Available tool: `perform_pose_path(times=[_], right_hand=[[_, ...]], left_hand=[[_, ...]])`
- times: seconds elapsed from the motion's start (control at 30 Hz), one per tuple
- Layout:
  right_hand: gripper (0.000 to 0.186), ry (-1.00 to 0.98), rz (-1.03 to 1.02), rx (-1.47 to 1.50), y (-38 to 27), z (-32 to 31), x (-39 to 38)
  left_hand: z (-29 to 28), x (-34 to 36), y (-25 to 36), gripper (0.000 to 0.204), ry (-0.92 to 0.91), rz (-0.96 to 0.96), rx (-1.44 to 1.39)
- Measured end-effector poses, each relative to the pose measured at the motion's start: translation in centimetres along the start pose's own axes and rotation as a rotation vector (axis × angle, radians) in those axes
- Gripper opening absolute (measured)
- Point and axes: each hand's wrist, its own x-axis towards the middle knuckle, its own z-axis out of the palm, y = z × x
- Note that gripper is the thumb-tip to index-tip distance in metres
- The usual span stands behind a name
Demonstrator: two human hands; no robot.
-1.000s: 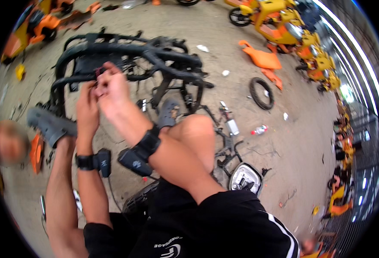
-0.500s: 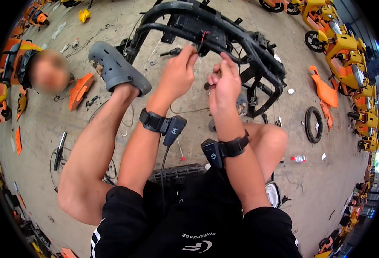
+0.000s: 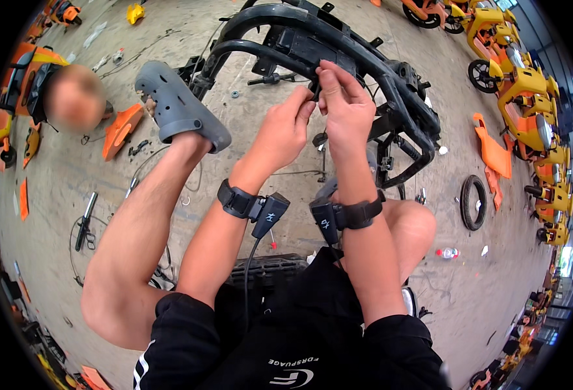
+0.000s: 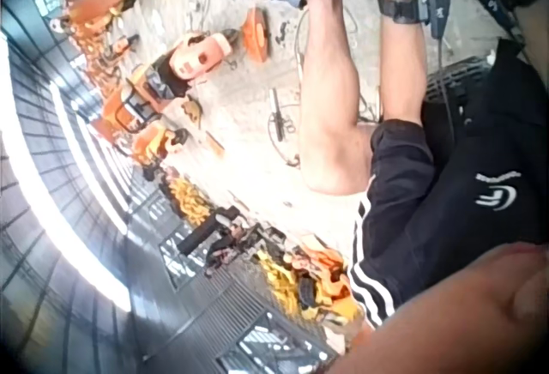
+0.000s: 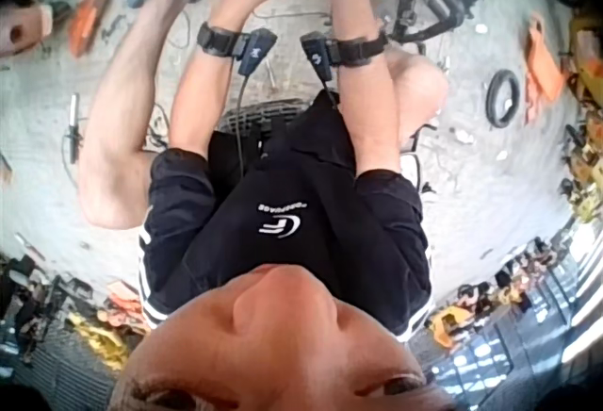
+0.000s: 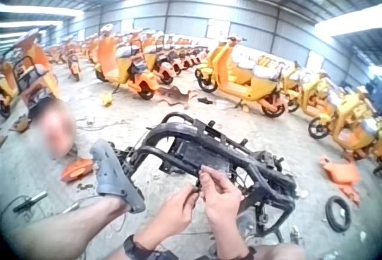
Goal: The person connects electrical wires on a motorcycle frame using a small tool. They route the wires through the frame and secure connections by hand while sitting on the floor.
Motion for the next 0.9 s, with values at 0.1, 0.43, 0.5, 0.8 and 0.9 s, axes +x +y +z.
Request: perform_pose_path(times=[0.1,0.43,0.5,0.8,0.9], right_hand=[[0.02,0.023,-0.016,0.143,0.3,0.1,-0.3],[0.02,-0.029,0.255,0.781,0.2,0.4,0.5],[0.023,0.0,0.294,0.856,0.3,0.4,0.6],[0.015,0.193,0.386,1.022,0.0,1.7,-0.1],[0.015,0.235,0.394,1.01,-0.1,1.9,-0.5]], left_hand=[[0.0,0.1,0.0,0.01,-0.017,-0.068,-0.089],[-1.2,2.5,0.1,0.016,-0.033,-0.218,-0.377],[-1.1,2.8,0.2,0.016,0.014,-0.168,-0.299],[-2.2,3.5,1.5,0.013,-0.036,-0.047,-0.088],[-2.3,3.5,1.8,0.013,-0.046,-0.067,-0.086]])
